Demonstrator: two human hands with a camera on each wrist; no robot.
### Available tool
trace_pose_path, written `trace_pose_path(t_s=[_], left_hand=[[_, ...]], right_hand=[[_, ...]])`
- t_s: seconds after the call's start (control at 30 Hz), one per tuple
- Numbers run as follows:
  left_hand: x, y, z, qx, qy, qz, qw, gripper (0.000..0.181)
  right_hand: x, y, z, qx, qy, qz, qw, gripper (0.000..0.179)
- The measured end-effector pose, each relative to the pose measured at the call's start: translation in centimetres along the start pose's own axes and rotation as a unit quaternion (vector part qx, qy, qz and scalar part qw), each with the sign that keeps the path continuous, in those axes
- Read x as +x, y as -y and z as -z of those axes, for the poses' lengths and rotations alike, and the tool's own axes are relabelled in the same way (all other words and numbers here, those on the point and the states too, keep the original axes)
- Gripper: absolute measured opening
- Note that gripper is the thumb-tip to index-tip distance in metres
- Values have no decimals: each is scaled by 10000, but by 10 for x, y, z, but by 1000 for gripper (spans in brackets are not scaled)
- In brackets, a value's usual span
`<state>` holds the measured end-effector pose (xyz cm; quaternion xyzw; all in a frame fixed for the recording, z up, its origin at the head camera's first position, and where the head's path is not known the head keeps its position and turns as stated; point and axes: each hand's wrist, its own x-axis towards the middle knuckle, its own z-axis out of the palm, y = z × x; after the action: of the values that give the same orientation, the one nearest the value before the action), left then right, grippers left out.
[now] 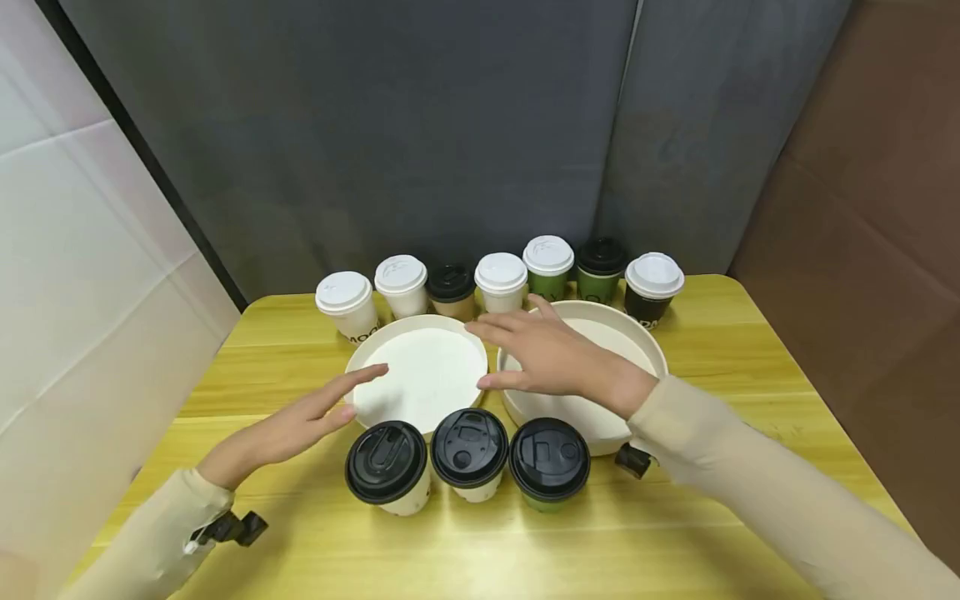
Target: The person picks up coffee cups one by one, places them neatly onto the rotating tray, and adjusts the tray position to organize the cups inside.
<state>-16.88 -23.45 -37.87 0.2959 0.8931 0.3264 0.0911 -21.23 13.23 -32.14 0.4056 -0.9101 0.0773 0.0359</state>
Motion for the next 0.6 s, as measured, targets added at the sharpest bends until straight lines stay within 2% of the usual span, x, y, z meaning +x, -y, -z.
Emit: trace_pose_path(t_s=[0.1,0.2,0.3,0.37,0.47,0.6], left_hand=[[-10,8,-9,-424,70,-455,9980,58],[-17,14,-17,-634,7,-986,9931,77],[-22,17,-25,-782,-48,-1315,9882,95],[-26,19,-29,-826,-18,-1364,9872,99],[-29,21,-34,-833,108,-1250,9886,101],[-31,22,-39,-484,86,-960,9942,102]], right_hand=[[8,19,1,44,57,213,9997,74],[13,36,1,61,261,441,9987,74],[17,52,-2,71,446,677,9967,75],[19,62,-5,10,505,835,9952,76],[21,76,-8,-88,570,1032,9930,77],[23,90,-12,-221,697,1251,9895,79]])
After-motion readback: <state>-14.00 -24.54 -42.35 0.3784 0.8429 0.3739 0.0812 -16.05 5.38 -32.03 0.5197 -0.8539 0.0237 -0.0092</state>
